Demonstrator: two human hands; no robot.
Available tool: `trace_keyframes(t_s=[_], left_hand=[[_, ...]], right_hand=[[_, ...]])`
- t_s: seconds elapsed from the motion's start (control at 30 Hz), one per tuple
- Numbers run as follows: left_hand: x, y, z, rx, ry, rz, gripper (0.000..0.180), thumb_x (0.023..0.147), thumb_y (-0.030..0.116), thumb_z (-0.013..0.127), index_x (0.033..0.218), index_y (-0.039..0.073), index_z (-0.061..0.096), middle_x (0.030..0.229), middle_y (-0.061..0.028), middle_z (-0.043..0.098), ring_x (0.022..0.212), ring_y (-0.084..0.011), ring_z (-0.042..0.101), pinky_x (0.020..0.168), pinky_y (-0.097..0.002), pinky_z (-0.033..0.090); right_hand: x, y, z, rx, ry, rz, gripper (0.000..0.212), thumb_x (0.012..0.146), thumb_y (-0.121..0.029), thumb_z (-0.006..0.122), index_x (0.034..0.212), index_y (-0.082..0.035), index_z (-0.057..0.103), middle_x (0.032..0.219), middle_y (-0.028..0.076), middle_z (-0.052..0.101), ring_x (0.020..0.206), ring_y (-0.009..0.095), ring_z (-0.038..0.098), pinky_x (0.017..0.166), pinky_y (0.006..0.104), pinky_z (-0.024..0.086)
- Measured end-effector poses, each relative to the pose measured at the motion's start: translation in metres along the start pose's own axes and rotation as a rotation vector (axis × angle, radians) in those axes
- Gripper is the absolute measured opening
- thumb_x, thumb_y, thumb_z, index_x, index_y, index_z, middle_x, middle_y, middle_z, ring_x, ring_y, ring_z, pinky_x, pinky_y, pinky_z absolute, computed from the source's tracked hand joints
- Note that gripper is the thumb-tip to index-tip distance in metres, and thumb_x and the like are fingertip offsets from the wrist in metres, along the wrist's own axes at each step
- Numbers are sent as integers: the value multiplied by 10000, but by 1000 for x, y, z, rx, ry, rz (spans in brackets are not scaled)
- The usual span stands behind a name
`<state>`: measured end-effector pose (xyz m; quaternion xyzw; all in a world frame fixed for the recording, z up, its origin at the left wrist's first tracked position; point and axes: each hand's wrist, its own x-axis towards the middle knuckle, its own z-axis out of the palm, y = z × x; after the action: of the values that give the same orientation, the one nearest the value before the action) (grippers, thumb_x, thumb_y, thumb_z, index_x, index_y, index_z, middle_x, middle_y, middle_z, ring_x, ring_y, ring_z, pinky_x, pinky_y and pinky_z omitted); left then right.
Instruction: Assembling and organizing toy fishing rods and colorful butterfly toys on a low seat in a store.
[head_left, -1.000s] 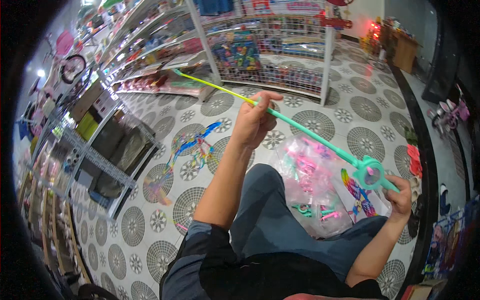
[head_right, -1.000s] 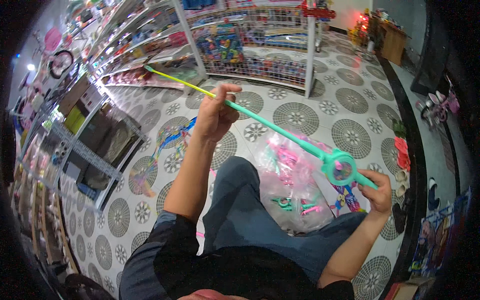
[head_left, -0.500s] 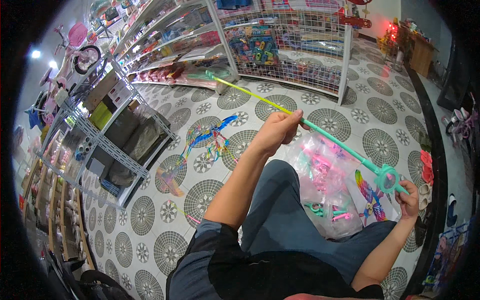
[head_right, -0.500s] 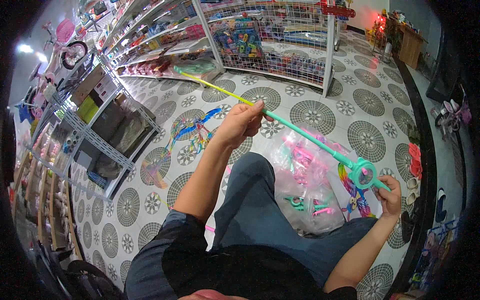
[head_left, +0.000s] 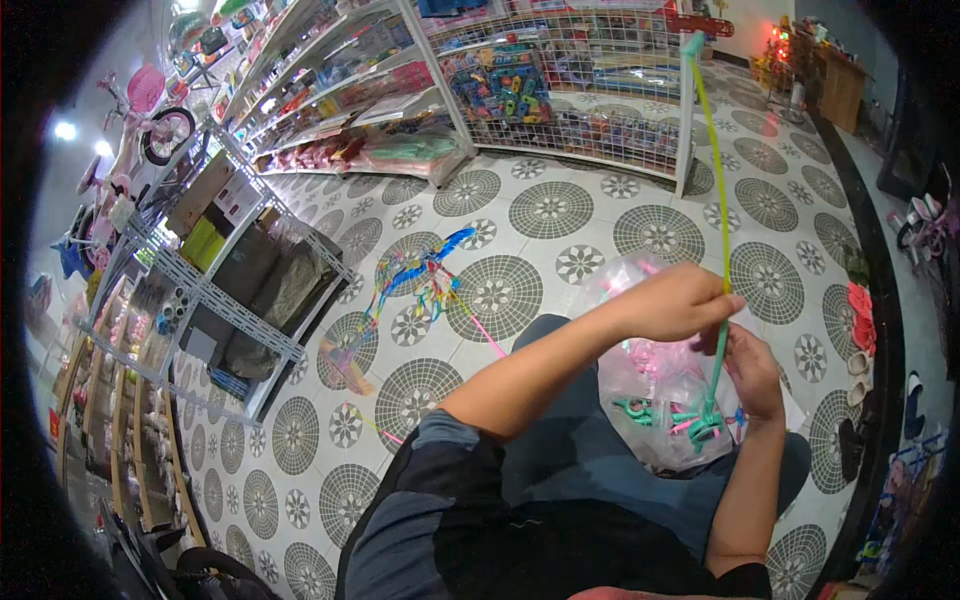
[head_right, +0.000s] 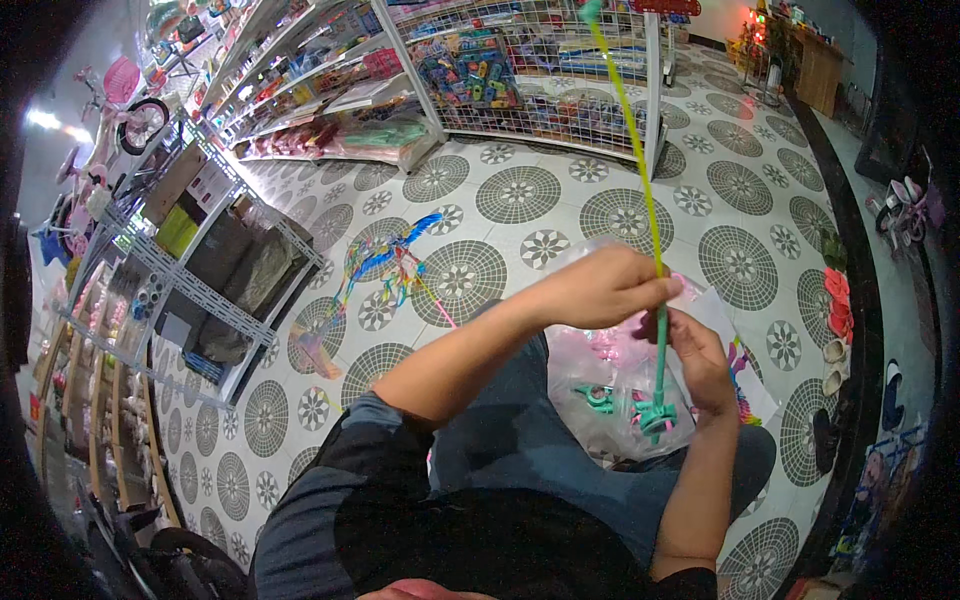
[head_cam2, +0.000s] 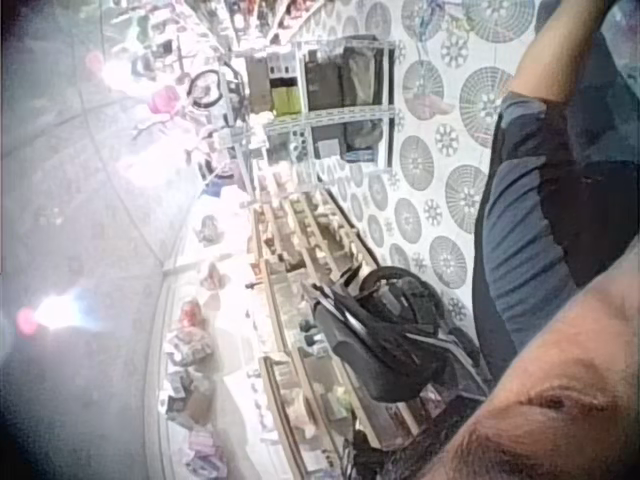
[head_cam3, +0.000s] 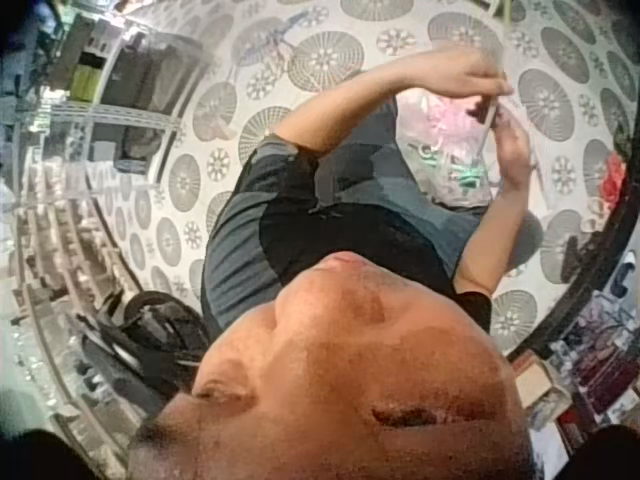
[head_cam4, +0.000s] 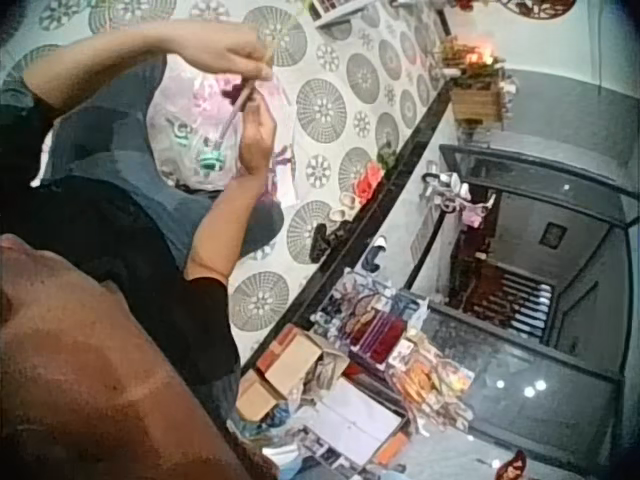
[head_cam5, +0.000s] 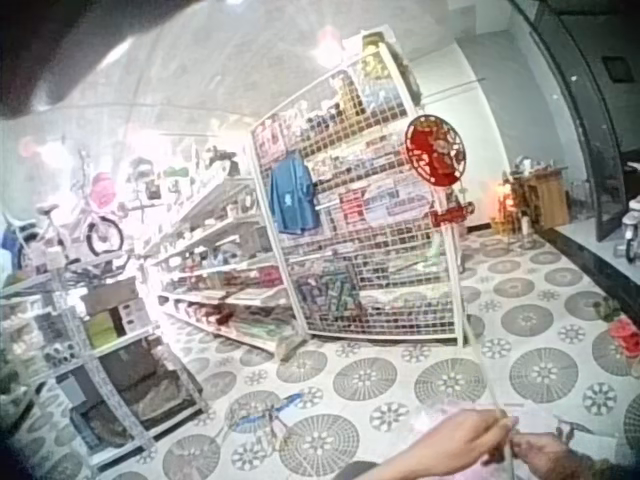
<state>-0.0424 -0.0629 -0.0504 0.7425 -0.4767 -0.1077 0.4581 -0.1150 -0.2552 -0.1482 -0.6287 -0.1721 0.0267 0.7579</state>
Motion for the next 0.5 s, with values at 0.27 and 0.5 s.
trace_keyframes(t_s=[0.27,0.5], left_hand=[[19,-25,11,154,73,48,308,916,258,571,790,-22,586,639,-171,538,558,-230,494,559,-377,412],[-13,-48,-29,112,6,-231,208,895,146,632,784,-15,561,619,-12,470,609,-74,390,538,-262,350]], right_hand=[[-10,-6,-2,281,426,21,151,958,-151,500,1006,-10,523,693,2,474,512,50,390,456,198,316],[11,-7,-31,119,492,29,217,932,-188,569,1009,7,626,733,-5,520,521,36,382,455,186,293]])
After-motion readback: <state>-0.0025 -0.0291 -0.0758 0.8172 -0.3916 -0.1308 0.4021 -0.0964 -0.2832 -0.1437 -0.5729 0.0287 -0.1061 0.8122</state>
